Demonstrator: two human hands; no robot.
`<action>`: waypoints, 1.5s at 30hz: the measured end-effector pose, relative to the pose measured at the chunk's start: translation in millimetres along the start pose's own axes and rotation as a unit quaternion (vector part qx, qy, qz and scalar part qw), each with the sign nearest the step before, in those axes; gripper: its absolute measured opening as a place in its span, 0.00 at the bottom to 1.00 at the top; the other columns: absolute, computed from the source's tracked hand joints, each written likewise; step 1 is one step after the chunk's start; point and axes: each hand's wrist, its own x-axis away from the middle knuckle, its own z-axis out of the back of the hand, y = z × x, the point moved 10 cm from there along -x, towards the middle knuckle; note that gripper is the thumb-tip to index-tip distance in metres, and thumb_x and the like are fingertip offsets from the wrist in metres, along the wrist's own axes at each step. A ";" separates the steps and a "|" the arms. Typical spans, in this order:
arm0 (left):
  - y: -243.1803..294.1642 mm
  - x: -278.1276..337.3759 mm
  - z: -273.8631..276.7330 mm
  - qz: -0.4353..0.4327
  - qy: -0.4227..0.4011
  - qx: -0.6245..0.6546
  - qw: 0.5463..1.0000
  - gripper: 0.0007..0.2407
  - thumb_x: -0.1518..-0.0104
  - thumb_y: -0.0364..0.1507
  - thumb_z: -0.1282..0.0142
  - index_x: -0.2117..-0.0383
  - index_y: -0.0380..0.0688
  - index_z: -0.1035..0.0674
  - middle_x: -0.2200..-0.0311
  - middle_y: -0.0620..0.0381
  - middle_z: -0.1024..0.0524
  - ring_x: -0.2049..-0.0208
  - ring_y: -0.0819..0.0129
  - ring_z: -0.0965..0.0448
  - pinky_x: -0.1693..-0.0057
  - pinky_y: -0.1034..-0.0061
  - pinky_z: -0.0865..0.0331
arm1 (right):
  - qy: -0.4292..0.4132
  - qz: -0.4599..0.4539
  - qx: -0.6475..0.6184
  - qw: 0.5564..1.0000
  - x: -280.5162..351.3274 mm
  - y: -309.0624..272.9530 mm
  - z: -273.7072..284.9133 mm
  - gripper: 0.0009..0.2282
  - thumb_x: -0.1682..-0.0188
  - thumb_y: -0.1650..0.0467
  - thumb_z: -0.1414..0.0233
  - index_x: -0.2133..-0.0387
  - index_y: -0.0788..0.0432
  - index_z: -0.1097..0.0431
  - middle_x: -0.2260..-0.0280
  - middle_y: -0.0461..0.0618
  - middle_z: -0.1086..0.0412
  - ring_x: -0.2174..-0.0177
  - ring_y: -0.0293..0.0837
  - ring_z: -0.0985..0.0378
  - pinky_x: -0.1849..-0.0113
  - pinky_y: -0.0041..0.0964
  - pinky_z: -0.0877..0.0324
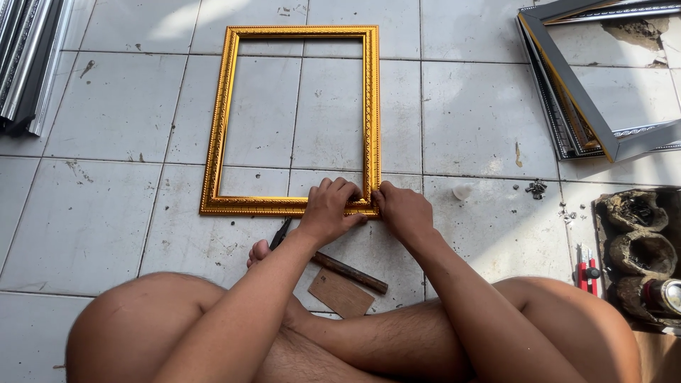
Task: Assembling a gold-colored picture frame by applying glue to mitered corners and joining the pieces together while sitting on the floor.
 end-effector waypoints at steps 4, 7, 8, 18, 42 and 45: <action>7.4 1.4 2.5 -0.001 -0.026 0.005 1.000 0.15 0.56 0.34 0.42 0.62 0.54 0.31 0.66 0.63 0.34 0.60 0.64 0.35 0.56 0.67 0.39 | 0.005 0.008 -0.007 1.000 -0.2 0.7 -0.5 0.17 0.50 0.63 0.68 0.72 0.61 0.35 0.80 0.62 0.32 0.75 0.62 0.26 0.75 0.47 0.31; 13.4 2.3 1.3 -0.011 -0.045 -0.014 0.999 0.20 0.53 0.34 0.45 0.53 0.60 0.37 0.63 0.63 0.37 0.58 0.63 0.37 0.54 0.66 0.42 | 0.018 0.014 -0.009 1.000 -1.0 0.6 -1.0 0.16 0.50 0.63 0.68 0.73 0.60 0.35 0.80 0.62 0.32 0.75 0.62 0.26 0.75 0.46 0.31; 13.6 1.5 -0.7 -0.012 -0.051 -0.011 0.999 0.19 0.52 0.34 0.46 0.53 0.61 0.36 0.61 0.62 0.37 0.57 0.63 0.38 0.54 0.66 0.43 | 0.020 0.010 -0.003 1.000 -1.6 1.5 -1.7 0.16 0.50 0.63 0.67 0.72 0.60 0.35 0.81 0.60 0.32 0.75 0.60 0.26 0.75 0.45 0.31; 10.7 -1.1 3.2 0.005 -0.050 -0.016 0.999 0.15 0.51 0.35 0.47 0.56 0.64 0.32 0.58 0.59 0.39 0.55 0.59 0.40 0.53 0.65 0.43 | -0.035 -0.012 0.002 0.999 2.5 0.9 -0.9 0.17 0.51 0.63 0.65 0.73 0.61 0.30 0.80 0.59 0.30 0.75 0.57 0.25 0.73 0.43 0.31; 6.7 -3.8 4.8 0.011 -0.061 -0.011 0.998 0.10 0.51 0.37 0.47 0.62 0.63 0.30 0.64 0.60 0.39 0.59 0.62 0.41 0.57 0.69 0.45 | -0.101 -0.066 -0.071 0.990 21.6 6.7 7.4 0.17 0.55 0.65 0.63 0.74 0.63 0.28 0.84 0.52 0.29 0.75 0.53 0.26 0.70 0.45 0.32; 9.8 -3.7 7.4 0.014 -0.064 0.001 0.998 0.10 0.51 0.35 0.47 0.62 0.62 0.29 0.63 0.57 0.38 0.58 0.61 0.40 0.55 0.67 0.44 | 0.001 -0.106 -0.130 0.986 44.4 12.4 73.0 0.16 0.54 0.65 0.63 0.73 0.62 0.28 0.82 0.54 0.29 0.79 0.50 0.29 0.74 0.41 0.36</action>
